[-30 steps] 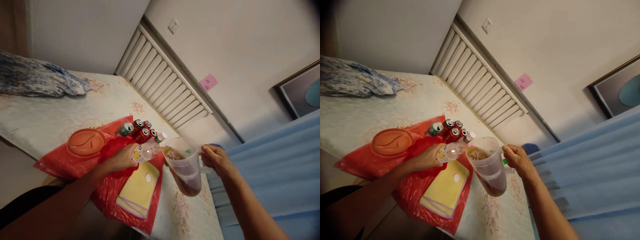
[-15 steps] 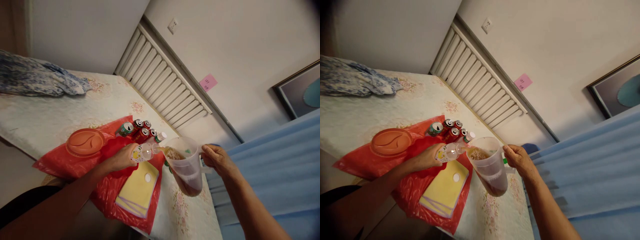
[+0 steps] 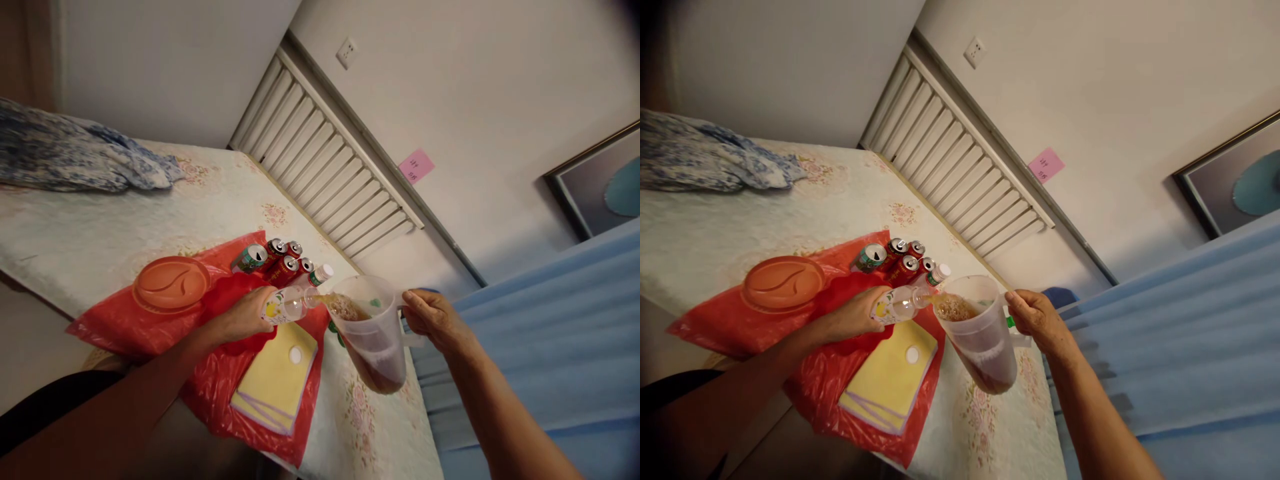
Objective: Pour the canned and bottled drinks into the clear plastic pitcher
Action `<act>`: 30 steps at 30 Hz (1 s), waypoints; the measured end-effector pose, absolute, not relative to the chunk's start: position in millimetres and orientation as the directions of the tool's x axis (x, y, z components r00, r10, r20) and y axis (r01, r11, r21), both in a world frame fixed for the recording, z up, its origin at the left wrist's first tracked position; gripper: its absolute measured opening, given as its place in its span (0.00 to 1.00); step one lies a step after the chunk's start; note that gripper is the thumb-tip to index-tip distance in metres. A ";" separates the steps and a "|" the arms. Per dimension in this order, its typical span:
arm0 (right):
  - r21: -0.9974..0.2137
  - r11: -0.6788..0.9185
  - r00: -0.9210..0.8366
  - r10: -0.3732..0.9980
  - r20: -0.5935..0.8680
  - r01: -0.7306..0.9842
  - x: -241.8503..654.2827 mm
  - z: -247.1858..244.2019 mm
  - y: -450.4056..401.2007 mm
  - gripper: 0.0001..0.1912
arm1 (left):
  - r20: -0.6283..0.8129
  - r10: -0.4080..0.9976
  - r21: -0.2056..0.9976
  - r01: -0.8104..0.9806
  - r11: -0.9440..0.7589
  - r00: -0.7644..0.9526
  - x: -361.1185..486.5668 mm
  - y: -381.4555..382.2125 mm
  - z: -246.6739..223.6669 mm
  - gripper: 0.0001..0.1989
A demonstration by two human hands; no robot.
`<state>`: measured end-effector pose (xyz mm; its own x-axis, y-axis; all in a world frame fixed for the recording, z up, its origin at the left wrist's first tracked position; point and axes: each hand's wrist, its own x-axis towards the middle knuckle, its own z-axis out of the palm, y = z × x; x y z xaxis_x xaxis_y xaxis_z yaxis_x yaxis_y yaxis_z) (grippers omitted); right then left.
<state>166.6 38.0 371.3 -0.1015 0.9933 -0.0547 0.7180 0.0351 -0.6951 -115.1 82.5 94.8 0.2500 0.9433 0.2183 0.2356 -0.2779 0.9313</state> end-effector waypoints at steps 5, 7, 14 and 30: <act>-0.692 0.033 -0.104 0.993 -0.061 0.722 165.4 372.0 38.0 0.34 | 0.210 0.940 0.931 0.237 -0.276 0.267 -114.7 83.5 93.3 0.25; -0.691 0.029 -0.103 0.992 -0.067 0.723 165.1 372.3 38.1 0.34 | 0.215 0.939 0.929 0.241 -0.281 0.267 -114.4 83.5 93.2 0.25; -0.686 0.026 -0.102 0.992 -0.071 0.727 166.0 371.6 39.0 0.34 | 0.208 0.942 0.929 0.248 -0.275 0.264 -115.1 81.5 98.3 0.24; -0.692 0.032 -0.095 0.994 -0.052 0.721 163.8 367.3 39.6 0.33 | 0.215 0.940 0.930 0.237 -0.280 0.266 -114.8 82.9 94.5 0.24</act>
